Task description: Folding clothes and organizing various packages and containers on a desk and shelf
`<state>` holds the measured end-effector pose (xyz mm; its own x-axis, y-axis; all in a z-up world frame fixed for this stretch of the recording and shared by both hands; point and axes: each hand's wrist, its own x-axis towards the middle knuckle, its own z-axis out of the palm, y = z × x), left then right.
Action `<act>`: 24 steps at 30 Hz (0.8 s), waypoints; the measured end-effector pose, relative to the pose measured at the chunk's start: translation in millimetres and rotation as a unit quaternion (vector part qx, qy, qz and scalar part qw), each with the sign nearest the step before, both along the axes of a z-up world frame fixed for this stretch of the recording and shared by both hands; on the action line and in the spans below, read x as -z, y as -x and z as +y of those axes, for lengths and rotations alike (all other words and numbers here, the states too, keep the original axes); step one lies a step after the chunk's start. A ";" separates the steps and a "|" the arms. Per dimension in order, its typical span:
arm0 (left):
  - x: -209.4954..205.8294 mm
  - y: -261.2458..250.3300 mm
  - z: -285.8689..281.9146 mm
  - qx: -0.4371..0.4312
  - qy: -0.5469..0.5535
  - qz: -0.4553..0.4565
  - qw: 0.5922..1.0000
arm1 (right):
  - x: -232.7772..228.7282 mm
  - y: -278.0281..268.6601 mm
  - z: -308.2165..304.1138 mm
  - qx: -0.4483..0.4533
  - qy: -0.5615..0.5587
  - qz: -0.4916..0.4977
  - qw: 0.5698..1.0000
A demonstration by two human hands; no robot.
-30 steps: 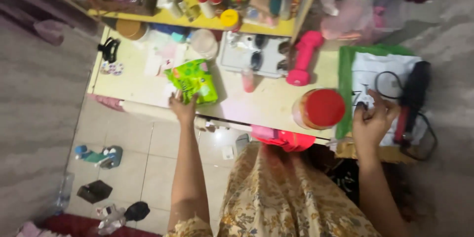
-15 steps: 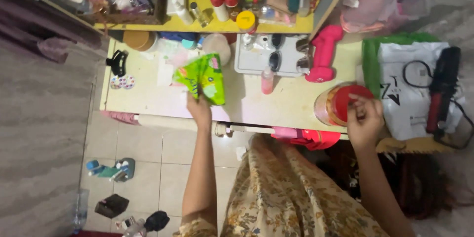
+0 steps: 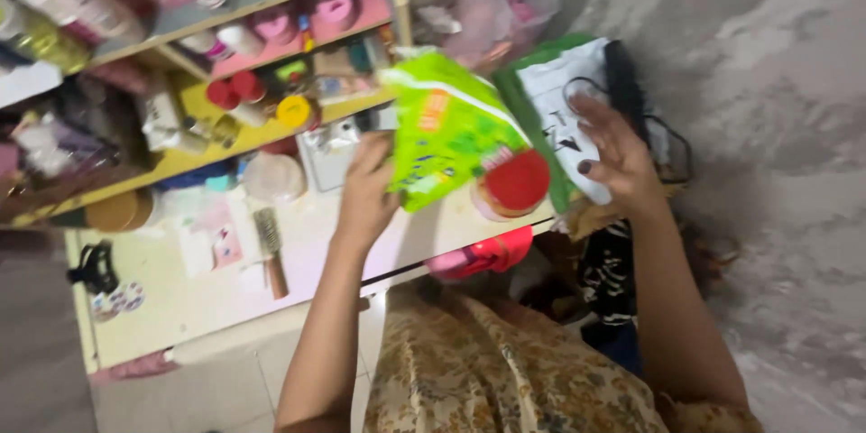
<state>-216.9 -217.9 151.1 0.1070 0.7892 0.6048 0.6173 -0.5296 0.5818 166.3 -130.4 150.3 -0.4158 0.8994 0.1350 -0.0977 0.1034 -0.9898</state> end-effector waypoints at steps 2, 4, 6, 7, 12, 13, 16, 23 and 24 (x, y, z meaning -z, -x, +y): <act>40.9 -33.0 36.1 0.062 -0.008 0.054 0.997 | -27.8 -15.4 3.0 -0.029 0.002 -0.037 0.999; 64.3 -74.1 69.0 0.120 -0.023 0.111 0.986 | -36.0 -32.0 8.2 -0.059 0.000 -0.073 0.996; 73.9 -121.4 89.3 0.204 -0.031 0.137 0.969 | -23.5 -48.2 7.0 -0.084 0.123 -0.072 0.986; 53.6 -137.2 91.2 0.208 -0.033 0.136 0.968 | 2.6 -63.3 7.4 -0.079 0.122 -0.073 0.987; 45.5 -192.3 137.0 0.061 -0.066 0.129 0.988 | 68.6 -98.1 7.8 0.169 0.095 -0.123 0.973; 36.5 -198.0 140.3 0.059 -0.067 0.128 0.988 | 71.7 -99.3 6.6 0.168 0.094 -0.124 0.973; 36.2 -216.5 149.8 -0.057 0.058 0.024 0.996 | 89.4 -104.3 4.6 0.360 0.020 -0.121 0.925; 78.4 -264.6 140.2 0.036 0.286 0.037 0.957 | 87.4 -107.6 13.6 0.359 0.041 -0.260 0.895; 73.1 -271.1 136.8 0.053 0.289 0.004 0.956 | 68.4 -105.0 11.6 0.368 0.073 -0.218 0.901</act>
